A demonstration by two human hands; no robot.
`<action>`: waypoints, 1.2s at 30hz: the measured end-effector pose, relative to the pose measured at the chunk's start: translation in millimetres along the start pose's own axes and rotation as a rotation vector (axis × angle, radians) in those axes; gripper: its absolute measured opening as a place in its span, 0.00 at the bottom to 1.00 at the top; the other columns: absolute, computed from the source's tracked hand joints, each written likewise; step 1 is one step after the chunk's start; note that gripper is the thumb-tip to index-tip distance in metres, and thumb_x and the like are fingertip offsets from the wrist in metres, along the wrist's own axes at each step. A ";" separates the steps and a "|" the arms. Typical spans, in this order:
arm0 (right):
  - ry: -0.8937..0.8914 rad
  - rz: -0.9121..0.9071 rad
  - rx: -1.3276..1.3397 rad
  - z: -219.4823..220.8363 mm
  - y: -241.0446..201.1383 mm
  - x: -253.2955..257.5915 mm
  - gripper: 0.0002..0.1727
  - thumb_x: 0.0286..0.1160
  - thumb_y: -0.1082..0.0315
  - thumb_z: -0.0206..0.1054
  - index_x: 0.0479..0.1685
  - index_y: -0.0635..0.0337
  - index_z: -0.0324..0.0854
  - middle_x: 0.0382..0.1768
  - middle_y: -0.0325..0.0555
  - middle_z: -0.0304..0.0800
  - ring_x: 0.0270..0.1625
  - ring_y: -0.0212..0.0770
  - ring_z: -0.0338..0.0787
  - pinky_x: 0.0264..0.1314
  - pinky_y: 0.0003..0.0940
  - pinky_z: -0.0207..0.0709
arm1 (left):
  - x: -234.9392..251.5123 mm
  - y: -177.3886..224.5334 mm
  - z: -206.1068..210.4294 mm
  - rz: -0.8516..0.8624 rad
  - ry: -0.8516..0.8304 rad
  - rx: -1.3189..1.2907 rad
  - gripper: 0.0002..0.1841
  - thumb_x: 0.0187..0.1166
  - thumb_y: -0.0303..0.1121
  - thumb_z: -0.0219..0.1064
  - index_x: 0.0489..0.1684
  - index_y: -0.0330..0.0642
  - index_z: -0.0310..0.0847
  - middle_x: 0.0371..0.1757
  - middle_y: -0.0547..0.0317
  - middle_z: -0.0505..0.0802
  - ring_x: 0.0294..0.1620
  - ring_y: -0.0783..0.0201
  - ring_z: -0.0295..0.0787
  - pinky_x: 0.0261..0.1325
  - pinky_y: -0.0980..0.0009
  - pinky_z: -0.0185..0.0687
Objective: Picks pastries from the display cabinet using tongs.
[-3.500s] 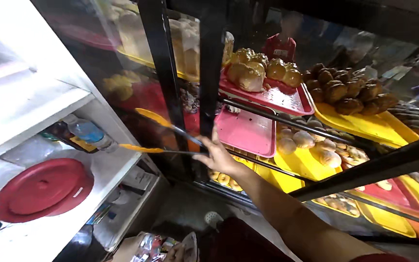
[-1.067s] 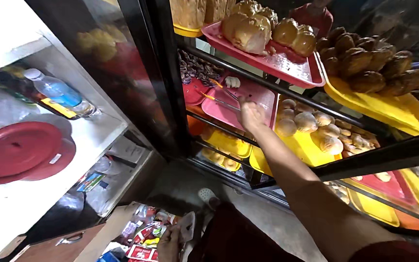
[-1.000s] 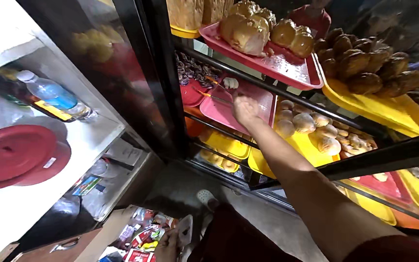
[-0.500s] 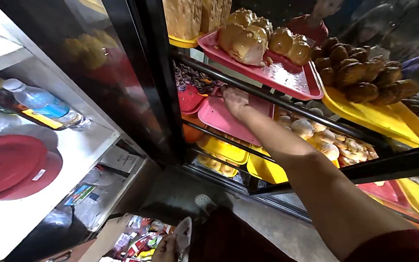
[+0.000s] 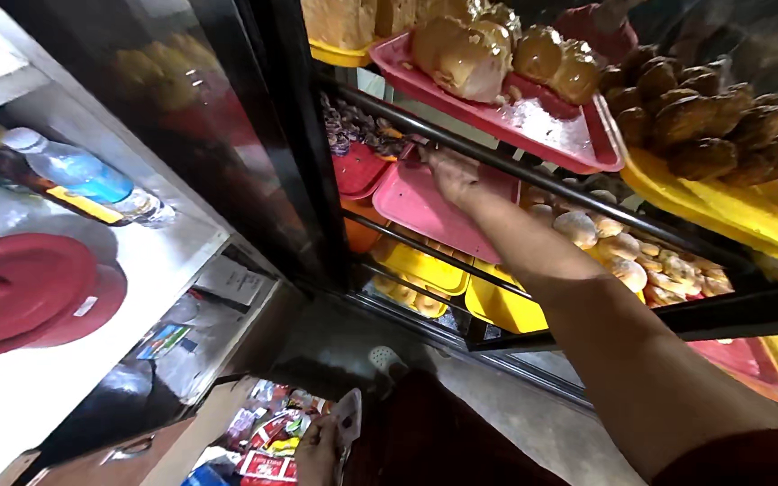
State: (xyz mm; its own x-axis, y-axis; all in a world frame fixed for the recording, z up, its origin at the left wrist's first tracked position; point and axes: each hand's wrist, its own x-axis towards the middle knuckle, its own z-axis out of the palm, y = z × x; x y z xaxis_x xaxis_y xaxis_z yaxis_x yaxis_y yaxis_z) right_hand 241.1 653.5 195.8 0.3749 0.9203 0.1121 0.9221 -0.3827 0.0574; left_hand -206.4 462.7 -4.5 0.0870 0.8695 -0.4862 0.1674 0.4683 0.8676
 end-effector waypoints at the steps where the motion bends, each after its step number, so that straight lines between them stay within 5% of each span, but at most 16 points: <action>1: 0.000 -0.012 -0.004 1.5 1.7 -0.3 0.23 0.91 0.67 0.49 0.81 0.49 0.74 0.76 0.57 0.80 0.78 0.59 0.79 0.79 0.60 0.71 | -1.8 1.2 -0.5 -0.003 0.010 0.009 0.08 0.84 0.25 0.59 0.36 0.34 0.82 0.15 0.70 0.80 0.12 0.78 0.72 0.18 0.81 0.71; 8: 0.012 0.063 -0.051 -6.6 -20.7 -2.4 0.21 0.88 0.72 0.51 0.75 0.66 0.76 0.72 0.69 0.80 0.76 0.68 0.80 0.73 0.65 0.72 | -3.0 5.3 1.1 -0.034 0.037 0.012 0.07 0.84 0.24 0.60 0.37 0.33 0.82 0.15 0.68 0.80 0.12 0.77 0.72 0.17 0.80 0.70; 14: -0.081 0.089 0.006 -23.0 -16.3 -5.4 0.24 0.87 0.72 0.54 0.80 0.61 0.72 0.73 0.67 0.80 0.77 0.68 0.78 0.73 0.70 0.71 | -3.5 11.9 2.3 -0.034 0.048 0.002 0.07 0.84 0.23 0.61 0.38 0.32 0.83 0.15 0.67 0.80 0.12 0.77 0.72 0.18 0.80 0.71; 20: -0.081 0.099 -0.038 -17.5 -28.2 -1.7 0.20 0.86 0.74 0.53 0.72 0.67 0.77 0.68 0.71 0.82 0.73 0.71 0.81 0.69 0.70 0.71 | -2.1 21.5 3.1 -0.022 0.033 -0.012 0.08 0.84 0.23 0.60 0.35 0.33 0.82 0.14 0.68 0.79 0.11 0.78 0.71 0.17 0.81 0.69; 24: -0.085 0.116 0.075 -18.5 -11.5 -4.9 0.23 0.81 0.73 0.61 0.76 0.63 0.76 0.72 0.66 0.81 0.76 0.69 0.79 0.70 0.73 0.71 | -1.3 34.0 -0.5 0.030 0.003 0.026 0.07 0.84 0.23 0.60 0.36 0.32 0.83 0.16 0.68 0.80 0.13 0.79 0.72 0.19 0.82 0.70; 28: -0.101 0.196 0.250 -1.1 12.1 -0.3 0.26 0.84 0.60 0.62 0.79 0.60 0.75 0.76 0.63 0.79 0.81 0.65 0.75 0.80 0.69 0.64 | 2.7 45.1 -5.7 0.080 0.005 0.040 0.07 0.83 0.23 0.61 0.37 0.32 0.84 0.18 0.68 0.82 0.14 0.79 0.74 0.20 0.81 0.74; 32: -0.180 0.250 0.629 19.0 36.6 8.8 0.24 0.85 0.57 0.65 0.71 0.65 0.80 0.65 0.66 0.85 0.66 0.62 0.85 0.71 0.63 0.72 | 7.8 59.3 -5.1 0.093 -0.010 0.075 0.06 0.84 0.24 0.61 0.40 0.32 0.83 0.19 0.69 0.81 0.15 0.79 0.74 0.21 0.81 0.74; 36: -0.202 0.272 0.873 25.2 40.2 -19.6 0.22 0.85 0.60 0.64 0.74 0.58 0.78 0.54 0.52 0.88 0.40 0.40 0.84 0.45 0.40 0.79 | 17.2 75.0 -8.8 0.148 -0.031 0.093 0.06 0.84 0.25 0.62 0.41 0.32 0.83 0.20 0.68 0.82 0.16 0.78 0.75 0.22 0.80 0.75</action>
State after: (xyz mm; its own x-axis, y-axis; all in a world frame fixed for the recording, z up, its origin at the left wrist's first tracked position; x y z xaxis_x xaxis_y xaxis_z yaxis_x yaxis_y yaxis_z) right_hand 273.3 622.1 170.9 0.5219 0.8365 -0.1670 0.5148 -0.4650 -0.7202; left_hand -200.9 514.1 53.1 0.1479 0.9220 -0.3578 0.2401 0.3174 0.9174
